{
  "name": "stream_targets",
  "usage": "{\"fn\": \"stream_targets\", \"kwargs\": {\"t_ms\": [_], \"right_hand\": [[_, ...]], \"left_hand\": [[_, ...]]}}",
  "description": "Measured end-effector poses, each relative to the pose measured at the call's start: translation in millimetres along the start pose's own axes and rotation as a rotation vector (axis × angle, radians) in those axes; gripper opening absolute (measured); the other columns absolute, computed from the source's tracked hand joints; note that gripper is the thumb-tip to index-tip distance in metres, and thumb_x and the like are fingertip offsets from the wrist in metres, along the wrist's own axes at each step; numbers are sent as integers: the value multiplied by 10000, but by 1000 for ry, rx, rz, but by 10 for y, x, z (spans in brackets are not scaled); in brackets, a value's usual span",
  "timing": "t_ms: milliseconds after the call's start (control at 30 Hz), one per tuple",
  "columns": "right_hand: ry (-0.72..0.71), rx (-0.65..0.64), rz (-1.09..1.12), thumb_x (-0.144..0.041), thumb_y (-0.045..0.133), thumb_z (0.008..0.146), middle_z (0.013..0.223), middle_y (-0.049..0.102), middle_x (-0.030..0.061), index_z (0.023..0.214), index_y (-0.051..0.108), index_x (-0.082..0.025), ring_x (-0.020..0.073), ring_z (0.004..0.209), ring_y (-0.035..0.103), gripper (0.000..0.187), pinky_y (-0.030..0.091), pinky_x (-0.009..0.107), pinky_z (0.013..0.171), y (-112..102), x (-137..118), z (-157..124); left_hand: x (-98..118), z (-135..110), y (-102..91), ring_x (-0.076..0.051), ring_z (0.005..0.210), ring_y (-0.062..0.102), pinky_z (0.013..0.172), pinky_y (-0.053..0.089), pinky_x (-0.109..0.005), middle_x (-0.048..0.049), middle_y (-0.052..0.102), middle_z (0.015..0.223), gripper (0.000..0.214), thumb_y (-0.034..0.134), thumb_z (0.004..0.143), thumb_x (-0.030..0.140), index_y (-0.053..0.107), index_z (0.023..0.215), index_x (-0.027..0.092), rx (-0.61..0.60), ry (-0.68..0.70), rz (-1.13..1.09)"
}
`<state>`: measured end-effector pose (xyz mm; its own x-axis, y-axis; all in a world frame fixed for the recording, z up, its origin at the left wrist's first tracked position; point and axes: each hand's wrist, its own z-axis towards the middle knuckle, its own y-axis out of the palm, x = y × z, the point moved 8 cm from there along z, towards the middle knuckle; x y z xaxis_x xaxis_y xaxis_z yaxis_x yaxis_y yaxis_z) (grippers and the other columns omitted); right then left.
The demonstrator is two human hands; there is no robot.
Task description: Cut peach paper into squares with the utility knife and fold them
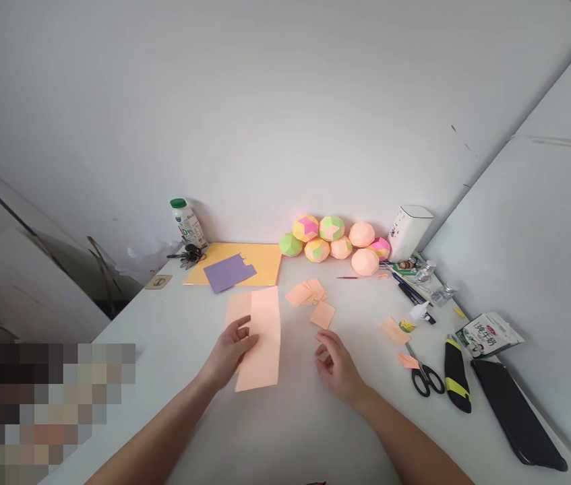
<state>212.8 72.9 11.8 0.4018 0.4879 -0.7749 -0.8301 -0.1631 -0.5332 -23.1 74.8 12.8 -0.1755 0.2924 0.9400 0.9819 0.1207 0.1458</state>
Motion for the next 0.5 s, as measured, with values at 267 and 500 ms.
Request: {"fn": "stream_targets", "kwargs": {"t_ms": [267,500], "right_hand": [[-506,-101,-296,-122,489,852,1324,493,149,1228,500,-192,291,1319,356,383,414,488,1010,178,-618,-100],[-244,-367,119,-238,462,896,836,676,78,896,634,-184,181,868,627,181,526,321,776,214,-487,-36]], "left_hand": [[-451,-307,538,-214,862,663,742,534,-325,-140,639,1066,594,710,719,221,412,1226,133,-292,-302,-235],[-316,-297,468,-177,714,619,647,520,-349,-69,593,961,523,480,861,269,298,1345,190,-232,197,602]]}}
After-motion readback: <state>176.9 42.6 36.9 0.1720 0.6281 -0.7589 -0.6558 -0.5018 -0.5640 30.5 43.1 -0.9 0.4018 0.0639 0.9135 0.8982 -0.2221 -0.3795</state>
